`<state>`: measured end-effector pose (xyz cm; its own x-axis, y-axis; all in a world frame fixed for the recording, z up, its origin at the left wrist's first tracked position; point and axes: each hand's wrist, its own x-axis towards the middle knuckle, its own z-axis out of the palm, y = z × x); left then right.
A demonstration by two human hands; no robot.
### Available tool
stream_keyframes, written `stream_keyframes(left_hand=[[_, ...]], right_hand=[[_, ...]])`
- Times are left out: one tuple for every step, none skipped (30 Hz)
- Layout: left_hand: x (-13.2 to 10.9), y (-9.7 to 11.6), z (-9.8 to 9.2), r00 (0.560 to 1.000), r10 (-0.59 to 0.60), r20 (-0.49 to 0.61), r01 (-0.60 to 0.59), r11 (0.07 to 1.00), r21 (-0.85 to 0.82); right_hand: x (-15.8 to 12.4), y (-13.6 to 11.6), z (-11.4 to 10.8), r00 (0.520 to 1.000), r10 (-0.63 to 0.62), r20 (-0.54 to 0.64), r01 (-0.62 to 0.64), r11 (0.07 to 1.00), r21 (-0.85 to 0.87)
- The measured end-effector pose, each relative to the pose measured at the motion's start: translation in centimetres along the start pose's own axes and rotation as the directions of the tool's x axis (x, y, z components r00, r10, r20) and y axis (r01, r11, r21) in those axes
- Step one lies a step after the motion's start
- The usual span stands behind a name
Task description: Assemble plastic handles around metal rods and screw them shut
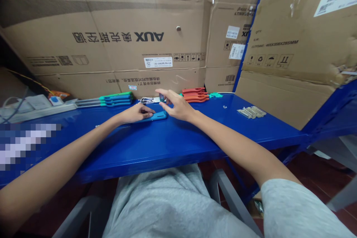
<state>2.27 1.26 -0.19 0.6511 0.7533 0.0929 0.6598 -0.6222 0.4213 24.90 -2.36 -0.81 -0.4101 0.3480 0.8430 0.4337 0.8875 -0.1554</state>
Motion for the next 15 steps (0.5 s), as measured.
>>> stream_keyframes(left_hand=[[0.00,-0.01,0.00,1.000,-0.001,0.001,0.001,1.000,0.004],[0.01,-0.02,-0.01,1.000,-0.002,0.002,0.002,1.000,0.006],[0.01,-0.03,-0.02,1.000,-0.003,0.002,0.003,1.000,0.007],[0.01,-0.05,-0.03,1.000,-0.003,0.002,0.003,1.000,0.005],[0.01,-0.08,-0.04,1.000,-0.001,0.002,0.001,1.000,0.003],[0.01,-0.11,-0.03,1.000,0.001,0.003,-0.001,1.000,0.000],[0.02,-0.14,-0.03,1.000,0.003,0.002,-0.003,1.000,-0.004],[0.03,-0.17,-0.01,1.000,0.003,0.000,-0.003,1.000,-0.008],[0.04,-0.20,0.02,1.000,0.003,-0.002,-0.003,1.000,-0.014],[0.06,-0.23,0.04,1.000,0.001,-0.005,-0.001,1.000,-0.020],[0.08,-0.26,0.07,1.000,0.000,-0.008,0.000,1.000,-0.025],[0.10,-0.28,0.09,1.000,0.000,-0.010,0.000,1.000,-0.027],[0.11,-0.30,0.10,1.000,0.000,-0.010,-0.001,1.000,-0.027],[0.12,-0.32,0.11,1.000,0.002,-0.009,-0.002,1.000,-0.023],[0.13,-0.33,0.11,1.000,0.004,-0.008,-0.005,1.000,-0.020]], right_hand=[[-0.01,0.05,0.01,1.000,-0.014,-0.008,0.014,1.000,-0.017],[-0.02,0.10,0.03,1.000,-0.026,-0.013,0.025,0.999,-0.027],[-0.03,0.12,0.04,0.999,-0.035,-0.013,0.034,0.999,-0.030],[-0.04,0.13,0.06,0.999,-0.043,-0.012,0.043,0.999,-0.026],[-0.04,0.12,0.08,0.999,-0.049,-0.008,0.049,0.999,-0.018],[-0.05,0.10,0.08,0.999,-0.053,-0.004,0.053,0.999,-0.006],[-0.05,0.07,0.09,0.999,-0.052,-0.001,0.052,0.999,0.005],[-0.05,0.04,0.08,0.999,-0.048,0.003,0.048,0.999,0.015],[-0.05,0.01,0.07,0.999,-0.042,0.006,0.042,0.999,0.021],[-0.06,-0.02,0.06,0.999,-0.034,0.009,0.034,0.999,0.024],[-0.07,-0.03,0.05,1.000,-0.026,0.012,0.025,0.999,0.021],[-0.08,-0.03,0.04,1.000,-0.018,0.010,0.018,1.000,0.011],[-0.10,-0.02,0.05,1.000,-0.012,0.006,0.012,1.000,-0.001],[-0.11,-0.01,0.06,1.000,-0.008,-0.003,0.008,1.000,-0.015],[-0.13,0.01,0.08,1.000,-0.004,-0.013,0.003,1.000,-0.028]])
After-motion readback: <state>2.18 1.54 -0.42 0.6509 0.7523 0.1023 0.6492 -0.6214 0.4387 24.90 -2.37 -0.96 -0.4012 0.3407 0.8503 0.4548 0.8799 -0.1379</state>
